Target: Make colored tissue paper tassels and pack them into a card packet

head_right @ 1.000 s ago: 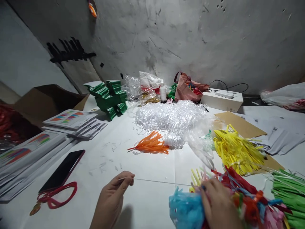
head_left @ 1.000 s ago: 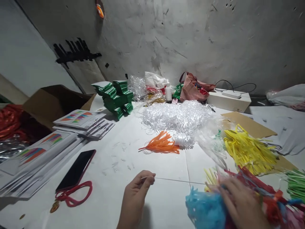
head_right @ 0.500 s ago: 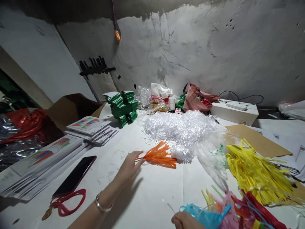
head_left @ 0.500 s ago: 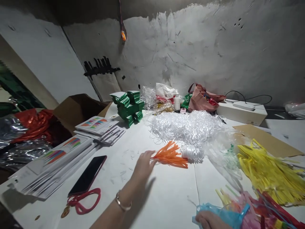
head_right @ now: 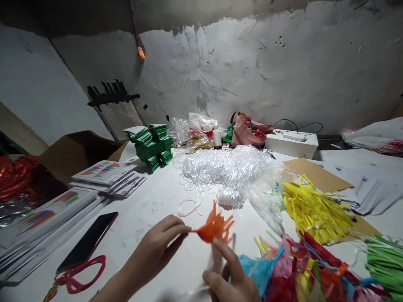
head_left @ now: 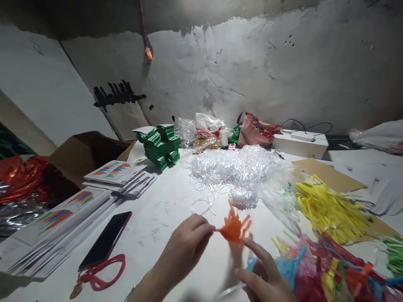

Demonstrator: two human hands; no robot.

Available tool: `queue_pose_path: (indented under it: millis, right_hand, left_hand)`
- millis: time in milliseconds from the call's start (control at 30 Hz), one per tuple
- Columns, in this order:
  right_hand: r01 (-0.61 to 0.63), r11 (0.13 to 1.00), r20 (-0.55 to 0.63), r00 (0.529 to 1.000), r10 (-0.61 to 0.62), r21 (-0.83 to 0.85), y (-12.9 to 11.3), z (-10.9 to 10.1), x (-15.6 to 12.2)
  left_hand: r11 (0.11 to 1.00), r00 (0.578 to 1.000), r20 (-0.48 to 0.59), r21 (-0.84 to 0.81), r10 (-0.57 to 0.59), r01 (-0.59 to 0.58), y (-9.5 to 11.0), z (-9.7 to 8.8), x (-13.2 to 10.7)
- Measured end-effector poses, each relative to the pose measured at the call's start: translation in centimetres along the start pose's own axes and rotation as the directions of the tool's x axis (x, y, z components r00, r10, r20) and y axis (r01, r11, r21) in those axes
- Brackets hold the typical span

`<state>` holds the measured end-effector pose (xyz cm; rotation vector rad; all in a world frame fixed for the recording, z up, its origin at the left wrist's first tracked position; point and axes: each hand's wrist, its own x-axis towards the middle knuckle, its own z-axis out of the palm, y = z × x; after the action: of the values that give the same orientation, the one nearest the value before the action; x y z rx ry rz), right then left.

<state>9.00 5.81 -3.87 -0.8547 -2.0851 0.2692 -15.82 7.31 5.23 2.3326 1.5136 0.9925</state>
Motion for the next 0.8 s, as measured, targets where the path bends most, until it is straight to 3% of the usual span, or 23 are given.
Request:
queue_pose_path:
  millis: [67,133,233,300,367,467,600,667,800]
  right_hand:
    - [0.062,0.996,0.058,0.996,-0.065,0.059,-0.7,-0.8,0.9]
    - [0.068,0.977,0.114,0.989,-0.093,0.204,-1.3,-1.3,1.4]
    - [-0.016,0.912,0.126,0.991,-0.039,0.41,-1.9,-1.3,1.0]
    - [-0.057,0.882,0.118,0.993,0.002,0.468,-2.2,-1.3,0.2]
    - [-0.087,0.869,0.105,0.994,0.04,0.487,-2.3,-1.7,-0.6]
    - [-0.154,0.855,-0.016,0.982,0.187,0.496,-2.4,-3.0,-1.3]
    - [-0.273,0.808,-0.166,0.897,0.41,0.521,-2.8,-4.2,-1.3]
    - [-0.32,0.789,-0.15,0.877,0.456,0.525,-3.2,-4.3,-1.1]
    - [-0.364,0.768,-0.064,0.884,0.463,0.527,-3.8,-4.1,-0.6]
  left_hand:
    - [0.976,0.997,0.08,-0.218,0.018,0.0,2.9,0.3,-0.8]
    - [0.87,0.991,0.12,-0.481,-0.051,0.103,4.6,1.4,-1.5]
    - [0.522,0.95,0.21,-0.797,-0.233,0.304,5.5,3.9,-2.4]
    - [0.3,0.903,0.278,-0.875,-0.328,0.379,5.8,5.5,-2.9]
    - [0.187,0.865,0.291,-0.901,-0.41,0.392,6.1,6.5,-3.2]
    - [0.108,0.82,0.313,-0.906,-0.48,0.409,6.9,7.1,-3.6]
    - [0.028,0.776,0.383,-0.889,-0.502,0.457,7.9,7.7,-4.0]
    - [0.009,0.763,0.39,-0.888,-0.515,0.46,8.3,8.1,-4.2]
    - [0.014,0.764,0.417,-0.874,-0.492,0.486,8.7,9.2,-4.5]
